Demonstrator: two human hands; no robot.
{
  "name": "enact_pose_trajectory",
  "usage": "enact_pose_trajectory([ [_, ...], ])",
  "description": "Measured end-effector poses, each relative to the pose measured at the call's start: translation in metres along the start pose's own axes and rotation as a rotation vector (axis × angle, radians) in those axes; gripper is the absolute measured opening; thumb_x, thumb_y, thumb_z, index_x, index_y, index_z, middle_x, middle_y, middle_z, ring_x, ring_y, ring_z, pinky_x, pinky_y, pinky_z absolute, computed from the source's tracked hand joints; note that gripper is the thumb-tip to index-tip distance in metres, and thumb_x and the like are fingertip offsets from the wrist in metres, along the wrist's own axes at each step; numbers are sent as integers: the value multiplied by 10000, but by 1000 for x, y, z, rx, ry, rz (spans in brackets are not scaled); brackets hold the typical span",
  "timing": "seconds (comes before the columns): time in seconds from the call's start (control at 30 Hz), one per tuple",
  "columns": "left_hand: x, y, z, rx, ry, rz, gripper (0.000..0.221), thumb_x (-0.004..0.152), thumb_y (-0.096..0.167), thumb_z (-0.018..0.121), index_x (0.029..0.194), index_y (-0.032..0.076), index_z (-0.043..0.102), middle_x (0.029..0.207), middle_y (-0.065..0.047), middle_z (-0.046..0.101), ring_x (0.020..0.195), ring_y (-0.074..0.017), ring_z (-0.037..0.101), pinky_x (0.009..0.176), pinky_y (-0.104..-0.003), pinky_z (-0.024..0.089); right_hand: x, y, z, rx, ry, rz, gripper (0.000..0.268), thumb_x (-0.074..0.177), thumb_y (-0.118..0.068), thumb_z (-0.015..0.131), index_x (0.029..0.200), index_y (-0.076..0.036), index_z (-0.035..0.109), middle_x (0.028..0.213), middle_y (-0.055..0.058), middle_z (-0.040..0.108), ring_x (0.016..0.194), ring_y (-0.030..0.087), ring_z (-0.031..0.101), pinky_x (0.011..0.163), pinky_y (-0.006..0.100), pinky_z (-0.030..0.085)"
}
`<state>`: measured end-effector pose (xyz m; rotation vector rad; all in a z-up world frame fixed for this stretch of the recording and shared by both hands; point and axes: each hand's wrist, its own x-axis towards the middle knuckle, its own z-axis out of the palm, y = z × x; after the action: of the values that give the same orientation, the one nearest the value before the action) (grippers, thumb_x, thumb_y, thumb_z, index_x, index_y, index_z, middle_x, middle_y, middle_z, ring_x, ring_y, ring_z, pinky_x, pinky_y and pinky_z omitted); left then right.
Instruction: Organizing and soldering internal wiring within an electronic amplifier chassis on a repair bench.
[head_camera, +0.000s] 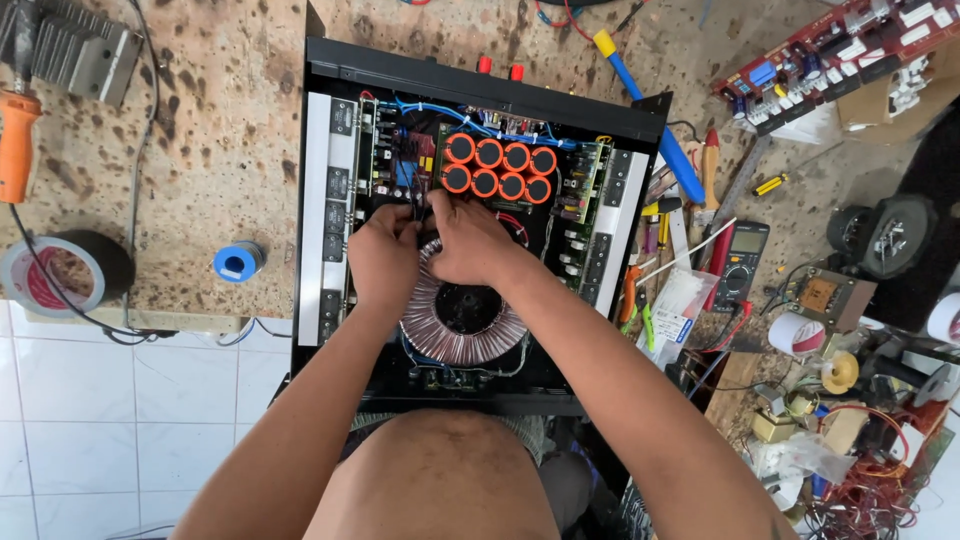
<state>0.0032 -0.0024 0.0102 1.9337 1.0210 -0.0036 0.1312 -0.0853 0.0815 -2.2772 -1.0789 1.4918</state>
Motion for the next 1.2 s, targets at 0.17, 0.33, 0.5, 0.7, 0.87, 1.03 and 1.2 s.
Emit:
enact_pose_trajectory([
  [0.17,-7,6,-2,-40,-3,-62,274,920,106,747,1178,19,718,913,-155,783,903,-378,747,695,-490,620,1,-1,3,-2,15,4,792,736,-186,589,1468,14,362,1263,225,657,1168,488,609,991,586,494],
  [0.33,-8,3,-2,112,-43,-36,210,959,181,750,1099,24,760,843,-142,778,795,-354,758,609,-441,622,-2,-2,1,-47,-32,14,769,750,-208,584,1481,-63,395,1279,204,632,1177,476,588,1035,572,456],
  [0.5,1,-20,18,242,-64,-53,164,974,158,663,993,44,779,759,-129,757,718,-363,748,574,-455,619,-3,-8,-2,-33,-25,-6,700,770,-177,594,1445,-80,435,1259,242,603,1188,513,558,1059,595,425],
  [0.7,-7,-7,16,216,-23,-205,210,930,224,730,1048,60,788,802,-117,765,788,-377,757,661,-488,628,-1,-3,3,-33,-11,-30,628,805,-247,582,1399,-114,432,1260,185,627,1216,430,593,1129,549,377],
  [0.87,-8,-15,24,118,45,-300,253,933,274,726,1103,96,781,858,-83,782,849,-353,761,708,-488,622,2,5,9,-55,-6,-37,545,861,-278,502,1378,-108,464,1263,172,645,1252,407,584,1129,536,367],
  [1.03,-17,13,9,219,43,-166,261,987,259,664,1170,101,760,900,-152,780,883,-409,757,733,-557,620,9,20,18,-89,-1,-72,537,911,-296,430,1406,-102,502,1247,193,662,1282,394,560,1141,518,348],
  [1.2,-1,-5,21,387,17,25,359,1020,247,602,1372,209,661,1026,-112,778,923,-363,760,746,-509,615,8,22,20,-58,71,-120,578,886,-263,454,1431,-73,479,1240,232,643,1207,427,599,1088,554,386],
])
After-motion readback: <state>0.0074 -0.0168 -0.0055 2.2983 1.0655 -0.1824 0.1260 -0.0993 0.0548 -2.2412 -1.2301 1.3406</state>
